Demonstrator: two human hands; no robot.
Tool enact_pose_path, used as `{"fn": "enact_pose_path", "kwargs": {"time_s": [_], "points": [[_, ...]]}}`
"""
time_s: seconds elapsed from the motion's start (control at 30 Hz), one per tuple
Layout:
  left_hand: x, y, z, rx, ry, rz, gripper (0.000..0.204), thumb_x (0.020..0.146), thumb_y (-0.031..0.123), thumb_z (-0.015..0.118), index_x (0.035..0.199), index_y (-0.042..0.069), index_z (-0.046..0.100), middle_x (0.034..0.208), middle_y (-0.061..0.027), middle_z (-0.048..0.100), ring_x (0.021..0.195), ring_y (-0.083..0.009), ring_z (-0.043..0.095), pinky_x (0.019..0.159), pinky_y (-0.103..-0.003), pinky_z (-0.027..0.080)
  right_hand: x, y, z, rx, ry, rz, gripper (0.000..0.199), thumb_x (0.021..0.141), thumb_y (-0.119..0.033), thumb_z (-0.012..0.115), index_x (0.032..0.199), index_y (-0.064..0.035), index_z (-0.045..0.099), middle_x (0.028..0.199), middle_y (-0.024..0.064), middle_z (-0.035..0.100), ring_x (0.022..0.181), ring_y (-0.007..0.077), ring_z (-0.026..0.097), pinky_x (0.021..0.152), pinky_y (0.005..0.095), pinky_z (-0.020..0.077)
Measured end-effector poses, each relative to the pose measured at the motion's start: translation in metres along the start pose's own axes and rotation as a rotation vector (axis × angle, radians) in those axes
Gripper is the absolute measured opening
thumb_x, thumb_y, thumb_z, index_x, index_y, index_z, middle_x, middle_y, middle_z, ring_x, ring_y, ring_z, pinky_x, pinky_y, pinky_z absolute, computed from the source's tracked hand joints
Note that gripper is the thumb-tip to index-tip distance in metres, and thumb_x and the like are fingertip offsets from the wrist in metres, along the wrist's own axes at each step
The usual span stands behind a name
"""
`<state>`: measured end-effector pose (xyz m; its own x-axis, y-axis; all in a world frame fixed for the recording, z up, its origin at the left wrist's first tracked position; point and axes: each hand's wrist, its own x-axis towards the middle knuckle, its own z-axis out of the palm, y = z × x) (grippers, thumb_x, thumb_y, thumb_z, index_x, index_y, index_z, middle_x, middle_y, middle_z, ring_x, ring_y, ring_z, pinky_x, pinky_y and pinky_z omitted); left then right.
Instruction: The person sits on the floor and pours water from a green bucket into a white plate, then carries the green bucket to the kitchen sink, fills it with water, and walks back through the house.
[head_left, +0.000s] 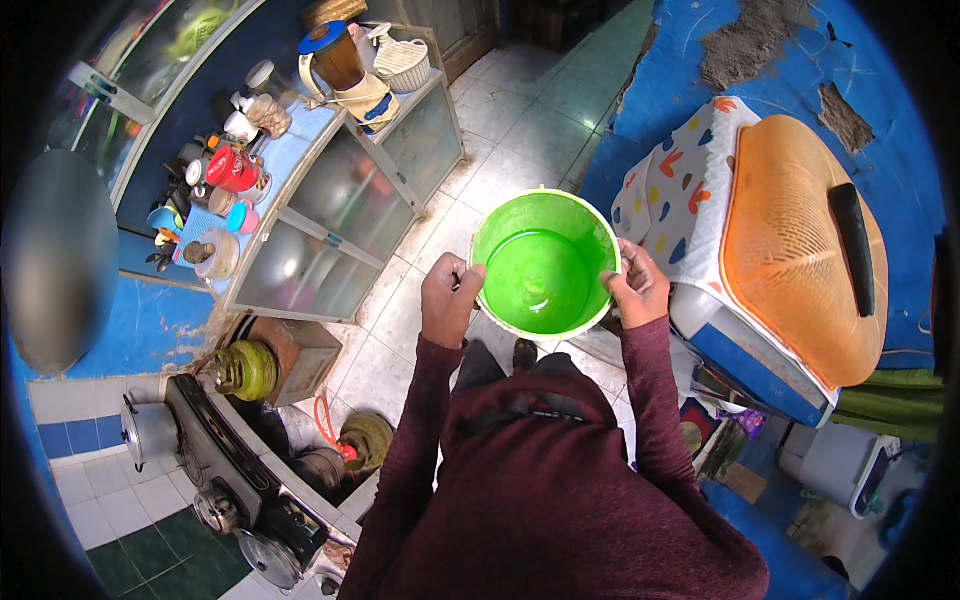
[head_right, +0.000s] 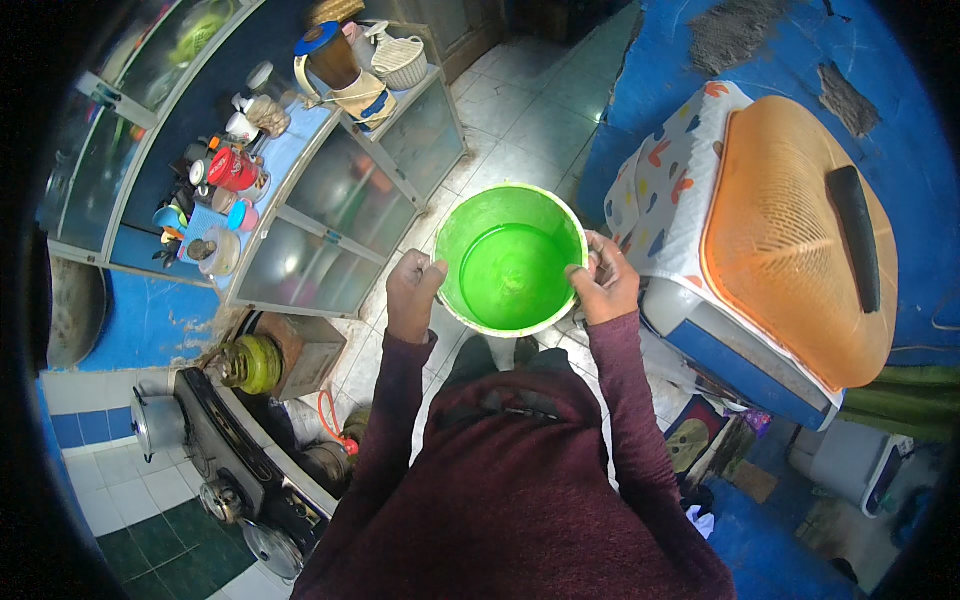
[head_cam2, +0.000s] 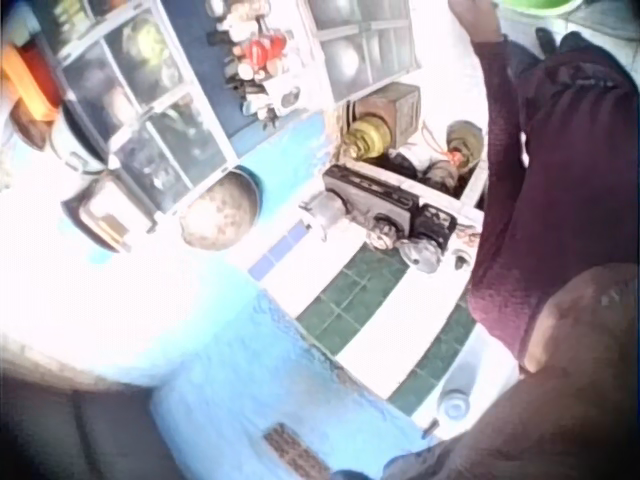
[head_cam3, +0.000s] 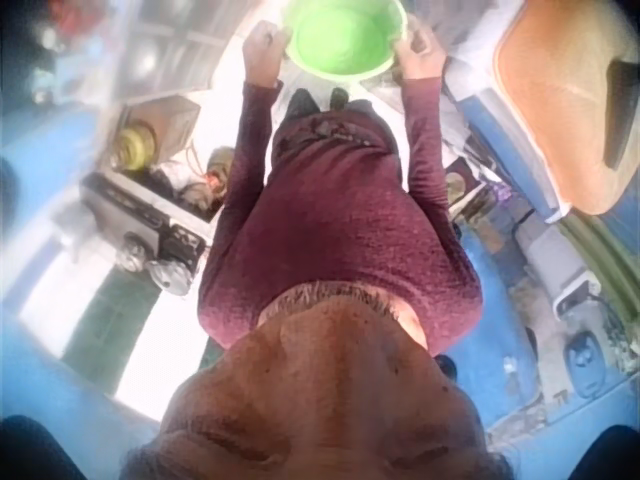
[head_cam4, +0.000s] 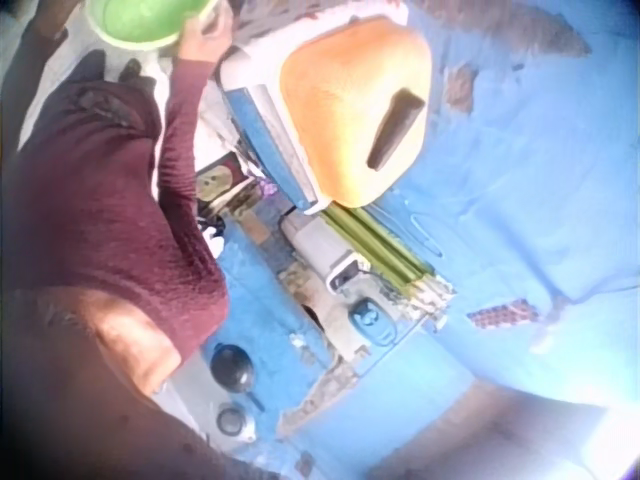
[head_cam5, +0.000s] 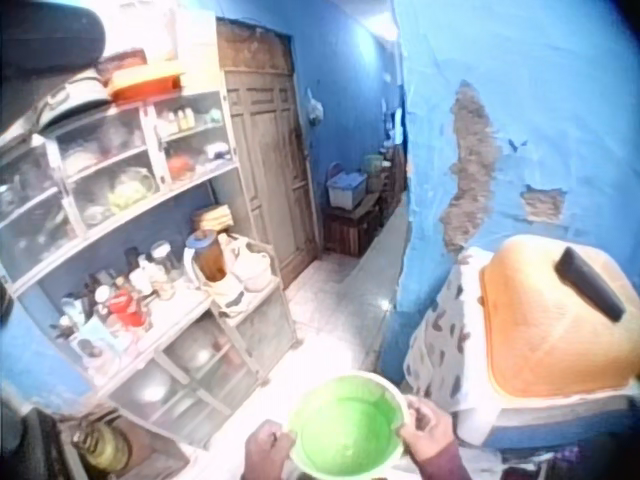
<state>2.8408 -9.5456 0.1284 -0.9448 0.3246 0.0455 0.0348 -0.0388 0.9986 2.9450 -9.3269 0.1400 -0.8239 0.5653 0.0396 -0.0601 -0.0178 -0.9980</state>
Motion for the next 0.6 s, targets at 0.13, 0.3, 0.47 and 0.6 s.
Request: {"fn": "enact_pose_path", "kwargs": {"time_s": [0.13, 0.3, 0.47, 0.6], "points": [[0.048, -0.010, -0.006, 0.010, -0.024, 0.035, 0.024, 0.081, 0.011, 0.057, 0.065, 0.006, 0.040, 0.059, 0.0049, 0.036, 0.054, -0.0028, 0.033, 0.046, -0.021, 0.027, 0.037, 0.004, 0.015, -0.031, 0.064, -0.048, 0.043, 0.069, 0.003, 0.056, 0.112, 0.0078, 0.050, 0.092, 0.0027, 0.055, 0.077, 0.0080, 0.048, 0.074, 0.0200, 0.0397], [0.110, -0.022, -0.010, -0.059, -0.076, 0.004, 0.024, 0.080, 0.012, 0.058, 0.064, 0.006, 0.040, 0.058, 0.0054, 0.036, 0.053, -0.0027, 0.032, 0.046, -0.022, 0.026, 0.083, 0.008, 0.035, -0.073, 0.100, -0.012, 0.043, 0.069, 0.005, 0.055, 0.112, 0.0082, 0.050, 0.088, 0.0013, 0.054, 0.073, 0.0061, 0.045, 0.071, 0.0193, 0.0391], [0.182, -0.029, -0.028, -0.053, -0.143, 0.031, 0.023, 0.080, 0.011, 0.058, 0.065, 0.006, 0.041, 0.058, 0.0044, 0.039, 0.053, -0.0023, 0.034, 0.045, -0.021, 0.027, 0.131, 0.008, 0.068, -0.081, 0.147, 0.000, 0.044, 0.070, 0.005, 0.054, 0.113, 0.0083, 0.050, 0.092, 0.0021, 0.055, 0.076, 0.0068, 0.047, 0.072, 0.0200, 0.0398], [0.238, -0.013, -0.037, -0.066, -0.201, -0.033, 0.022, 0.081, 0.011, 0.058, 0.066, 0.005, 0.042, 0.059, 0.0029, 0.041, 0.052, -0.0030, 0.038, 0.045, -0.021, 0.032, 0.176, 0.008, 0.098, -0.063, 0.211, 0.001, 0.043, 0.069, 0.005, 0.054, 0.112, 0.0083, 0.051, 0.088, 0.0008, 0.053, 0.075, 0.0063, 0.046, 0.072, 0.0196, 0.0394]]}}
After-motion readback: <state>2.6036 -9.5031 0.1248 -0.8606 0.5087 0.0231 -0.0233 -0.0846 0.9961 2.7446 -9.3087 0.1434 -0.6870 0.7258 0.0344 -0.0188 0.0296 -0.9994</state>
